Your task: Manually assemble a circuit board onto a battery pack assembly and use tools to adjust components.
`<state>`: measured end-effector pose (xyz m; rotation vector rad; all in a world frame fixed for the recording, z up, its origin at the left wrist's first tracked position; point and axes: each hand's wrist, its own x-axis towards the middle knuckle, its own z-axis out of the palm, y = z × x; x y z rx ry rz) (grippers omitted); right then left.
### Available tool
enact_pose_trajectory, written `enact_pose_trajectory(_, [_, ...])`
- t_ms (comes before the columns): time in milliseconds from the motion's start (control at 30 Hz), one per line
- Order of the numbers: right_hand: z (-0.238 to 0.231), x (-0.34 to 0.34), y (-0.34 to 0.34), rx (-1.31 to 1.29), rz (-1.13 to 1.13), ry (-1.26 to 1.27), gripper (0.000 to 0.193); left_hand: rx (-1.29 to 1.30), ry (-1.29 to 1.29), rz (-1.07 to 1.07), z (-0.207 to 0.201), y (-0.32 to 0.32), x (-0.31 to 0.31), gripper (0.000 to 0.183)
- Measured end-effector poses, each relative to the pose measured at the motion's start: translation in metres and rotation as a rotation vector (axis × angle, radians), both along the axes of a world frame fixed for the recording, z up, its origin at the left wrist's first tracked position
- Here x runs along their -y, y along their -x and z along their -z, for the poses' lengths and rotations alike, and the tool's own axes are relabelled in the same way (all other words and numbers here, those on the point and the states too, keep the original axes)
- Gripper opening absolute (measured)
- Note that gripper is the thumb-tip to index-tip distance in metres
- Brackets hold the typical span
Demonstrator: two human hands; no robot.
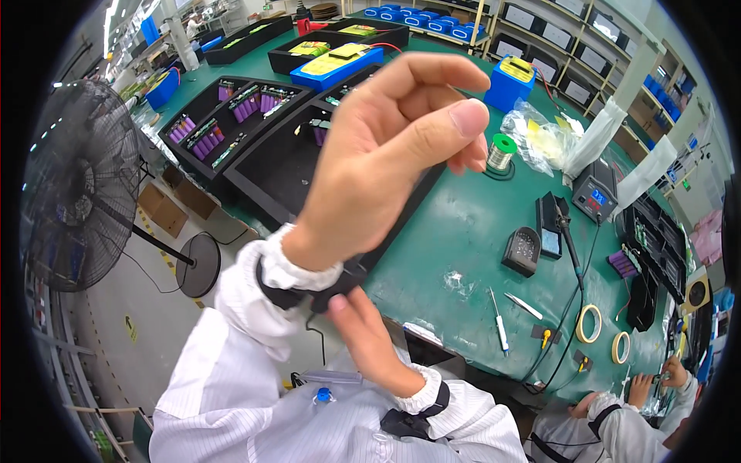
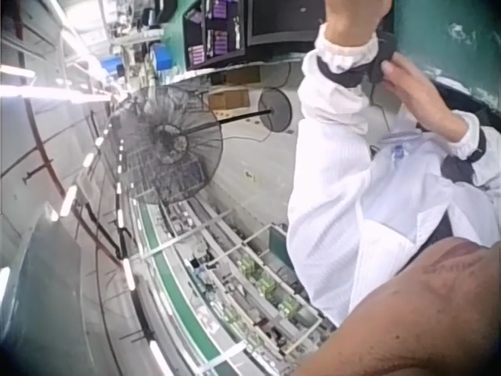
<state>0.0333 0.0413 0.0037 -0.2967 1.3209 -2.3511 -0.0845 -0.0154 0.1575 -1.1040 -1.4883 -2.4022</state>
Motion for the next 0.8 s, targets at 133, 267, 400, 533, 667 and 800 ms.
enact_pose_trajectory(133, [0.003,0.013,-0.014,0.233,0.256,0.410,0.052,0.216,-0.300,0.184,0.036,-0.005,-0.014,0.026])
enact_pose_trajectory(267, [0.049,0.018,-0.012,0.386,0.113,0.548,0.051,0.586,-0.688,0.698,0.035,-0.036,-0.024,0.016])
enact_pose_trajectory(400, [0.088,0.010,-0.003,-0.089,0.202,0.235,0.046,0.816,-0.904,0.914,0.024,-0.073,-0.038,0.008])
enact_pose_trajectory(533, [0.075,-0.021,-0.032,-0.314,0.203,-0.040,0.046,0.664,-0.858,1.106,0.028,-0.100,-0.024,0.004])
enact_pose_trajectory(667, [0.052,-0.032,-0.033,-0.570,0.116,-0.292,0.045,0.354,-0.032,0.864,0.044,-0.106,0.005,0.023])
enact_pose_trajectory(800, [0.016,-0.072,0.011,-0.616,0.000,-0.522,0.041,-0.336,0.546,-0.108,0.030,-0.040,0.070,0.015])
